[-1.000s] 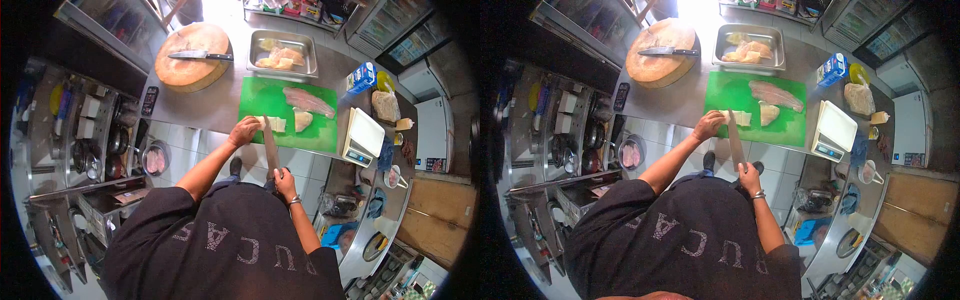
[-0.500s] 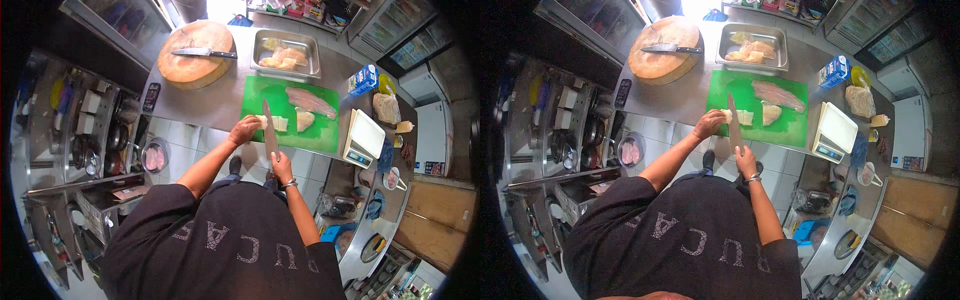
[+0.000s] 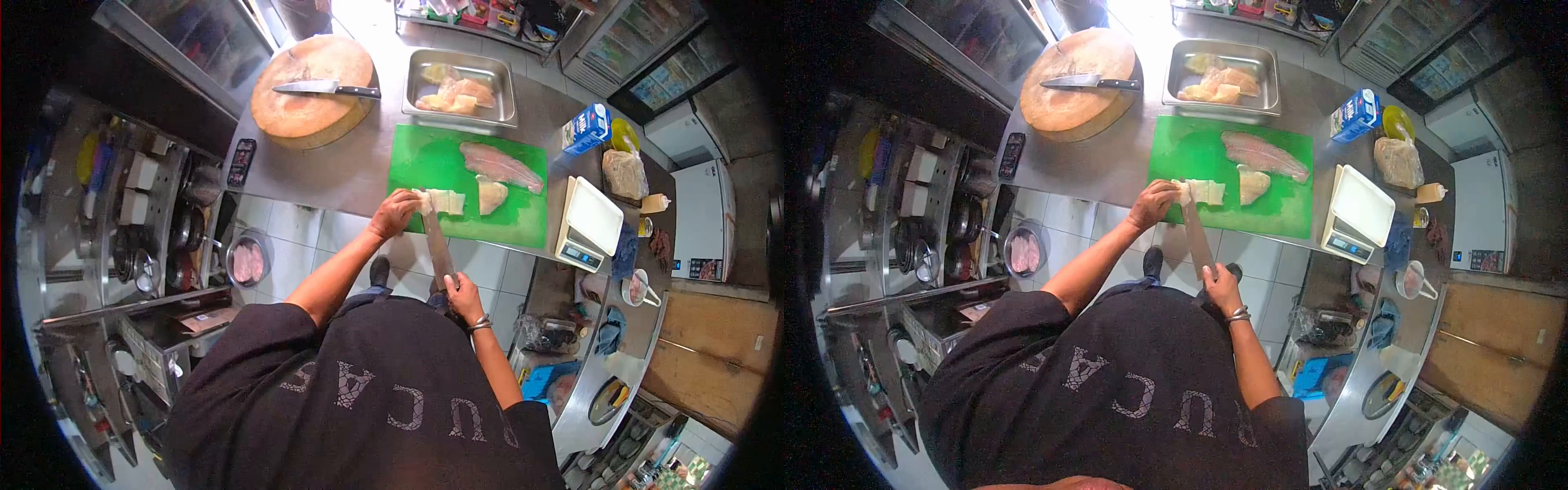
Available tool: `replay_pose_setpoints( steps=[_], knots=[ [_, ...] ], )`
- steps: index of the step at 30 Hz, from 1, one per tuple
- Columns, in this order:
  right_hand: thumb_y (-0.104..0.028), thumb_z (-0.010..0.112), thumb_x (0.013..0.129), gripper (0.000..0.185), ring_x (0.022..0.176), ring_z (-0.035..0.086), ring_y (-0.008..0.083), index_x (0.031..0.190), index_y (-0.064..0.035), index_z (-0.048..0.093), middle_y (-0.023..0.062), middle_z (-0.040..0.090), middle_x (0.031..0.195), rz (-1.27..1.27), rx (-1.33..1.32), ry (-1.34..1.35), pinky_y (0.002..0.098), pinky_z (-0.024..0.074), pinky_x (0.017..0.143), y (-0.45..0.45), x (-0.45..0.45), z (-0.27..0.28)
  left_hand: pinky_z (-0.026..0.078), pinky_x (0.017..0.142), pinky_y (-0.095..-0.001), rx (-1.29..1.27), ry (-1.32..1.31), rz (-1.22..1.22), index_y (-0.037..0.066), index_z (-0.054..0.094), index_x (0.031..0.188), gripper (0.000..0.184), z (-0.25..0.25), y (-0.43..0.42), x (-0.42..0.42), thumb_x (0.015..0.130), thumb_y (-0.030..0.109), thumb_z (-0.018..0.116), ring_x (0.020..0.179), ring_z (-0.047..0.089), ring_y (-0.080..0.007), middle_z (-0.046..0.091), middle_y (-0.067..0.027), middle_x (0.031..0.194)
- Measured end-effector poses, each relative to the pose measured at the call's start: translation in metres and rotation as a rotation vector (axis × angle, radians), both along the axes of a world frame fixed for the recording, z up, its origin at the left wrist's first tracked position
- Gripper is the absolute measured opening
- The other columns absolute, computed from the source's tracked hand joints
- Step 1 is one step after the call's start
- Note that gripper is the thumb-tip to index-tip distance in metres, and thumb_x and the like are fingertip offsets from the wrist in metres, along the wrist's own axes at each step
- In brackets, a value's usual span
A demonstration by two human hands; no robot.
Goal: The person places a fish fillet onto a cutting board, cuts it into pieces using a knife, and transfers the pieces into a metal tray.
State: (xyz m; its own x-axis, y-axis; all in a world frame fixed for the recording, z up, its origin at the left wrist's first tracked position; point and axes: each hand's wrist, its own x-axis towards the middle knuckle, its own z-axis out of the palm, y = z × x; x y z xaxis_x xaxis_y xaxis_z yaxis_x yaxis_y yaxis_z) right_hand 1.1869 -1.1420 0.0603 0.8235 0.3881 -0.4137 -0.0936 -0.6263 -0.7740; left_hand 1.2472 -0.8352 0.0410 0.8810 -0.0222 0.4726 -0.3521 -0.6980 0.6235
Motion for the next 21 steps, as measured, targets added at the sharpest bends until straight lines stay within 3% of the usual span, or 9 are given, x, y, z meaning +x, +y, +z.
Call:
replay_pose_setpoints(
  steps=[7,11,12,13,15,16,17,19,21],
  knots=[
    [-0.036,0.065,0.098,0.039,0.078,0.063,0.0500,0.095,0.0021,0.061,0.0292,0.063,0.082,0.049,-0.020,-0.073,0.0494,0.0485,0.065,-0.019,-0.008,0.012,0.054,0.095,-0.0404,-0.017,-0.019,0.000,0.002,0.074,0.097,0.014,-0.004,-0.001,0.001,0.086,0.005,0.066,0.104,0.068,-0.0305,0.073,-0.0128,0.104],
    [-0.036,0.066,0.097,0.038,0.074,0.061,0.0501,0.091,0.0020,0.062,0.0278,0.063,0.078,0.110,-0.072,-0.073,0.0486,0.0474,0.063,-0.055,-0.007,0.039,0.051,0.100,-0.0413,0.057,0.047,-0.021,0.004,0.071,0.108,0.022,0.002,0.003,0.001,0.087,0.006,0.065,0.110,0.065,-0.0308,0.070,-0.0125,0.115],
    [-0.036,0.067,0.096,0.040,0.065,0.062,0.0412,0.086,0.0023,0.060,0.0230,0.060,0.069,0.130,-0.088,-0.107,0.0453,0.0466,0.060,-0.064,-0.006,0.052,0.049,0.103,-0.0421,0.126,0.092,-0.042,0.005,0.070,0.113,0.026,0.009,0.003,0.003,0.087,0.006,0.065,0.115,0.062,-0.0306,0.068,-0.0118,0.121],
    [-0.036,0.067,0.096,0.040,0.065,0.062,0.0412,0.086,0.0023,0.060,0.0230,0.060,0.069,0.130,-0.089,-0.112,0.0453,0.0466,0.060,-0.073,-0.006,0.056,0.049,0.103,-0.0421,0.125,0.087,-0.042,0.005,0.070,0.113,0.026,0.021,0.003,0.006,0.087,0.006,0.065,0.115,0.062,-0.0306,0.068,-0.0118,0.121],
    [-0.035,0.068,0.096,0.040,0.059,0.061,0.0258,0.082,0.0015,0.060,0.0153,0.055,0.061,0.022,-0.084,-0.071,0.0411,0.0456,0.057,-0.090,-0.011,0.061,0.043,0.108,-0.0428,0.355,0.098,-0.253,0.008,0.066,0.121,0.039,0.044,0.004,0.012,0.082,0.005,0.065,0.126,0.055,-0.0297,0.064,-0.0097,0.130],
    [-0.034,0.067,0.097,0.037,0.053,0.056,0.0134,0.081,-0.0014,0.060,0.0062,0.054,0.058,-0.056,-0.054,0.031,0.0351,0.0434,0.051,-0.096,-0.013,0.055,0.043,0.108,-0.0428,0.352,0.096,-0.254,0.008,0.066,0.121,0.039,0.048,0.005,0.016,0.082,0.005,0.065,0.126,0.055,-0.0297,0.064,-0.0097,0.130],
    [-0.034,0.067,0.097,0.037,0.053,0.056,0.0134,0.081,-0.0014,0.060,0.0062,0.054,0.058,-0.057,-0.055,0.029,0.0351,0.0434,0.051,-0.101,-0.016,0.048,0.043,0.108,-0.0435,0.386,0.147,-0.304,0.008,0.065,0.120,0.042,0.053,0.007,0.021,0.078,0.004,0.065,0.125,0.054,-0.0294,0.065,-0.0086,0.125],
    [-0.031,0.066,0.100,0.033,0.042,0.047,0.0085,0.079,-0.0077,0.058,-0.0018,0.053,0.056,-0.221,0.069,0.131,0.0287,0.0366,0.038,-0.100,-0.018,0.044,0.043,0.107,-0.0441,0.422,0.195,-0.355,0.008,0.065,0.120,0.046,0.063,0.012,0.033,0.074,0.003,0.066,0.124,0.054,-0.0291,0.065,-0.0075,0.121],
    [-0.030,0.065,0.101,0.031,0.041,0.047,0.0085,0.080,-0.0079,0.057,-0.0021,0.052,0.056,-0.229,0.087,0.150,0.0284,0.0366,0.037,-0.092,-0.017,0.040,0.046,0.102,-0.0423,0.611,0.319,-0.466,0.008,0.067,0.111,0.042,0.069,0.017,0.041,0.069,0.003,0.067,0.113,0.056,-0.0291,0.063,-0.0076,0.108]
  ],
)
